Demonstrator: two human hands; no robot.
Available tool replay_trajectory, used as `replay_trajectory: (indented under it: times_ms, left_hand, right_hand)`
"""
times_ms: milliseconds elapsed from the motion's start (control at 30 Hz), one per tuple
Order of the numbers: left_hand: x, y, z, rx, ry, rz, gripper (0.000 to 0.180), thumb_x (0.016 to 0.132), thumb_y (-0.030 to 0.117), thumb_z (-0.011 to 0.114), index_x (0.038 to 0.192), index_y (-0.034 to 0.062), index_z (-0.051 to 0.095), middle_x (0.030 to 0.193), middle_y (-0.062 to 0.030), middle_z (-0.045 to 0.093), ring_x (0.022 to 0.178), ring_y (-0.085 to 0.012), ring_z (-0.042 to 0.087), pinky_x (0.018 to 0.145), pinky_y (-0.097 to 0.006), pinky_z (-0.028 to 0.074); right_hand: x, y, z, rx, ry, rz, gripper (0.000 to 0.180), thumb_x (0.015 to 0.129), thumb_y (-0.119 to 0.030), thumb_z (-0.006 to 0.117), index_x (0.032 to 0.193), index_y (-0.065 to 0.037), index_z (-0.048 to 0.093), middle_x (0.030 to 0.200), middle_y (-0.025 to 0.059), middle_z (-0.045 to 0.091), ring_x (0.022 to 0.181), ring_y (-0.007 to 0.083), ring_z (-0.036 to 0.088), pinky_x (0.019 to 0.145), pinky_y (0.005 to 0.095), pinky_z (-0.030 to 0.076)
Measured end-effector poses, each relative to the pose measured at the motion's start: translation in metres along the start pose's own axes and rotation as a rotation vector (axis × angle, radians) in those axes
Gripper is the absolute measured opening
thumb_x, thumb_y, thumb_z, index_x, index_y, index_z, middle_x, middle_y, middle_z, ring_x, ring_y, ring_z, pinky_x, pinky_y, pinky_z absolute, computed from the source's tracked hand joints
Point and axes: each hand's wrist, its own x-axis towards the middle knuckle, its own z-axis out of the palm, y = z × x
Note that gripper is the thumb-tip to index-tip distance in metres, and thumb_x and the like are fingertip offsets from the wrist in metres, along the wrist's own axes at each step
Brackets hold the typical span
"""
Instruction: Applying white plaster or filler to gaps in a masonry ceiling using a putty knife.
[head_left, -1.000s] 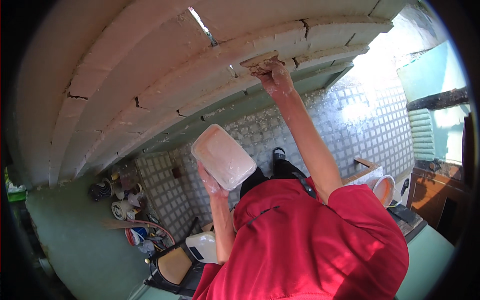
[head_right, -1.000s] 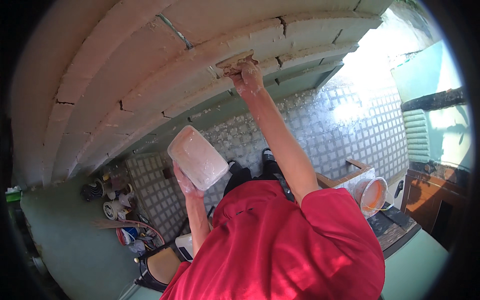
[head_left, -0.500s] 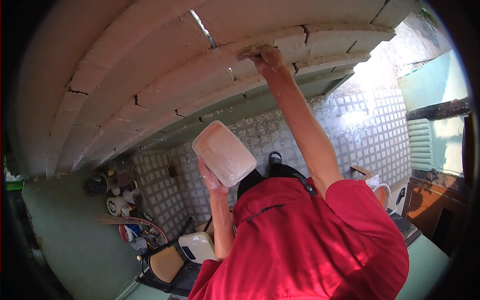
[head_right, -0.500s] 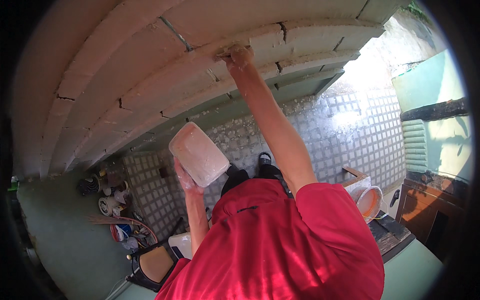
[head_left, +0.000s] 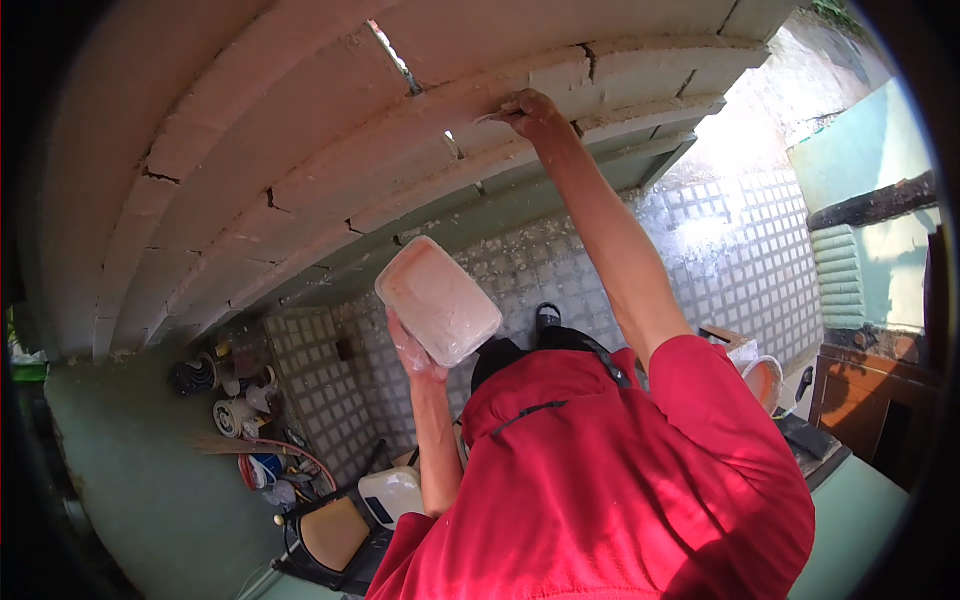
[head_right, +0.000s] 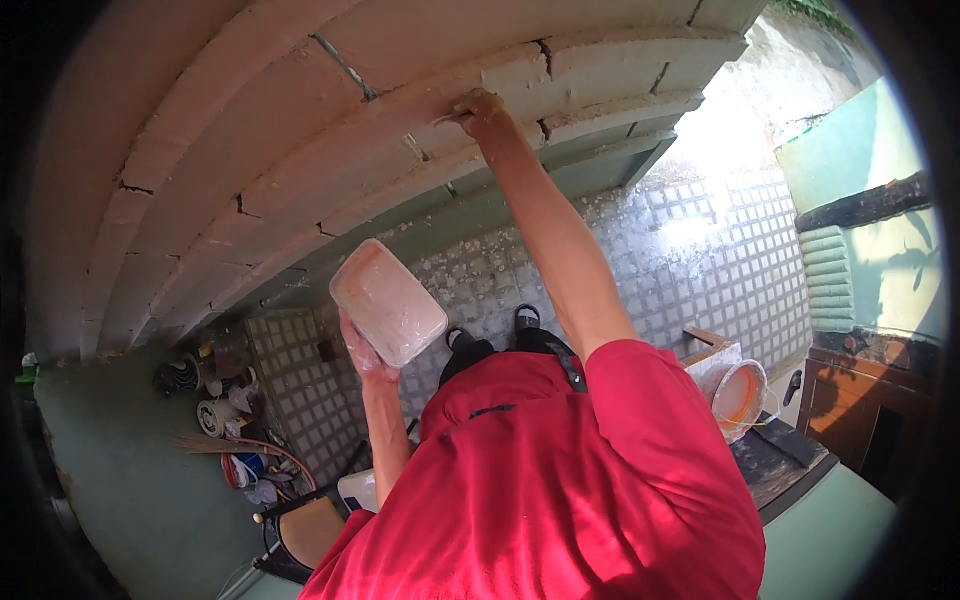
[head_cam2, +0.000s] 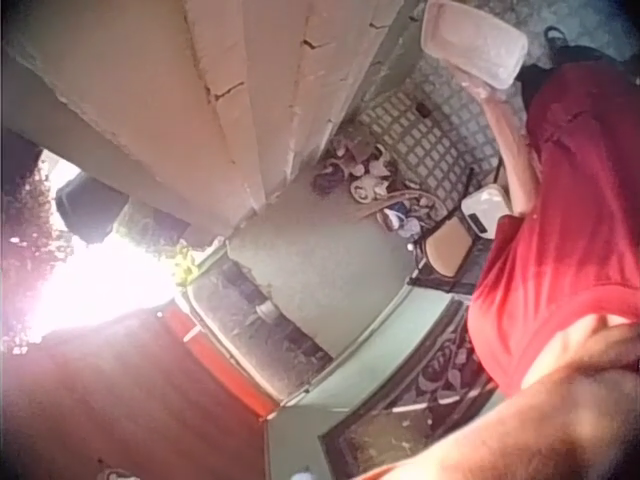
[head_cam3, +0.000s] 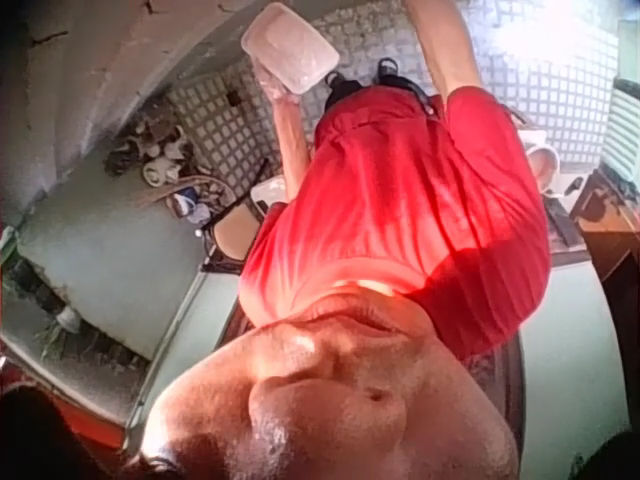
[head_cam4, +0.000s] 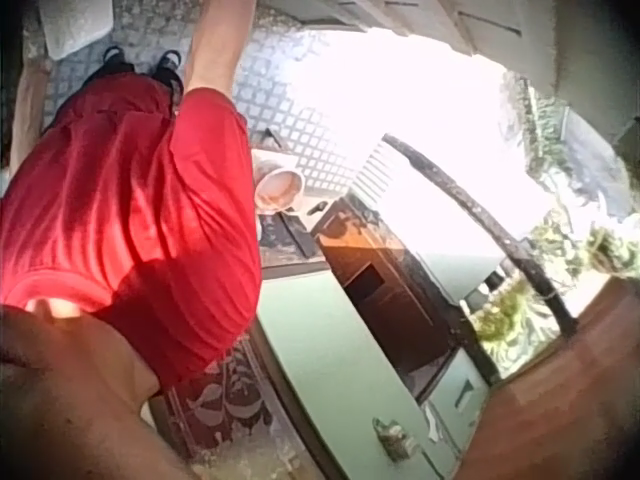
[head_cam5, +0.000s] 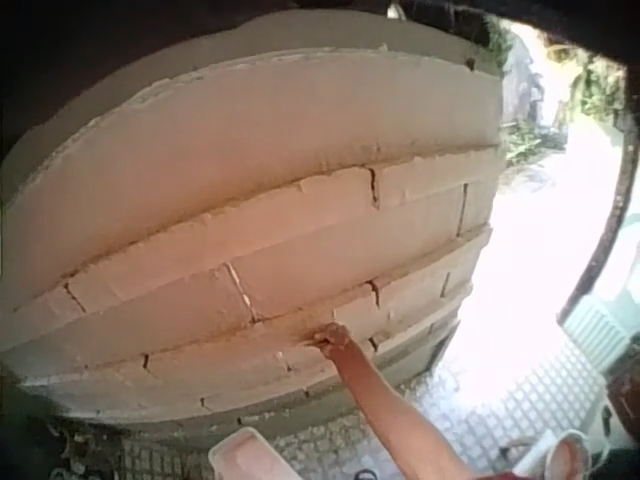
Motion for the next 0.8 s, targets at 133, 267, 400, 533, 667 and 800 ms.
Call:
replay_trajectory:
  times_ms: [133, 267, 400, 533, 667, 800]
  left_hand:
    - [-0.013, 0.002, -0.013, -0.038, -0.031, 0.013, 0.061, 0.096, 0.051, 0.038, 0.142, 0.0117, 0.036, 0.139, -0.0075, 0.047, 0.121, -0.0293, 0.052, 0.099, -0.046, 0.047]
    - [-0.020, -0.001, -0.015, -0.033, -0.070, 0.019, 0.061, 0.096, 0.051, 0.038, 0.142, 0.0112, 0.036, 0.138, -0.0078, 0.048, 0.120, -0.0294, 0.052, 0.098, -0.045, 0.048]
    - [-0.030, 0.003, -0.021, -0.024, -0.032, 0.047, 0.061, 0.096, 0.051, 0.038, 0.142, 0.0104, 0.036, 0.137, -0.0084, 0.049, 0.119, -0.0296, 0.053, 0.097, -0.045, 0.048]
    - [-0.029, 0.007, -0.025, 0.003, 0.001, 0.071, 0.062, 0.096, 0.051, 0.038, 0.142, 0.0103, 0.035, 0.138, -0.0088, 0.048, 0.120, -0.0297, 0.053, 0.097, -0.045, 0.048]
    - [-0.030, 0.008, -0.017, 0.053, 0.016, 0.081, 0.061, 0.096, 0.050, 0.038, 0.143, 0.0108, 0.035, 0.140, -0.0088, 0.046, 0.123, -0.0305, 0.051, 0.099, -0.046, 0.046]
    - [-0.032, 0.011, -0.016, 0.035, 0.019, 0.092, 0.062, 0.095, 0.051, 0.039, 0.143, 0.0106, 0.035, 0.139, -0.0088, 0.046, 0.122, -0.0298, 0.051, 0.098, -0.045, 0.047]
  right_hand:
    - [-0.046, -0.005, -0.001, 0.244, -0.133, 0.191, 0.019, 0.079, 0.012, 0.051, 0.094, 0.001, 0.055, 0.085, 0.0166, 0.058, 0.071, 0.0348, 0.063, 0.062, 0.0475, 0.058]
    - [-0.090, -0.017, -0.032, 0.173, -0.096, 0.078, 0.026, 0.079, 0.009, 0.052, 0.103, 0.001, 0.054, 0.089, 0.0146, 0.060, 0.076, 0.0292, 0.064, 0.063, 0.0418, 0.057]
    - [-0.131, -0.021, -0.040, 0.090, -0.166, -0.145, 0.036, 0.079, 0.008, 0.047, 0.113, 0.000, 0.054, 0.098, 0.0107, 0.063, 0.083, 0.0254, 0.063, 0.066, 0.0386, 0.055]
    - [-0.155, -0.031, -0.020, 0.094, 0.070, -0.231, 0.030, 0.078, 0.008, 0.047, 0.105, 0.000, 0.058, 0.091, 0.0060, 0.064, 0.077, 0.0203, 0.063, 0.063, 0.0313, 0.052]
    - [-0.143, -0.033, -0.028, -0.223, 0.033, -0.471, 0.041, 0.076, 0.009, 0.043, 0.112, 0.000, 0.061, 0.086, 0.0107, 0.066, 0.074, 0.0253, 0.063, 0.065, 0.0346, 0.050]
    - [-0.129, -0.025, 0.012, -0.907, 0.488, -0.829, 0.059, 0.074, 0.008, 0.042, 0.131, -0.004, 0.052, 0.096, 0.0234, 0.065, 0.084, 0.0361, 0.061, 0.080, 0.0419, 0.048]
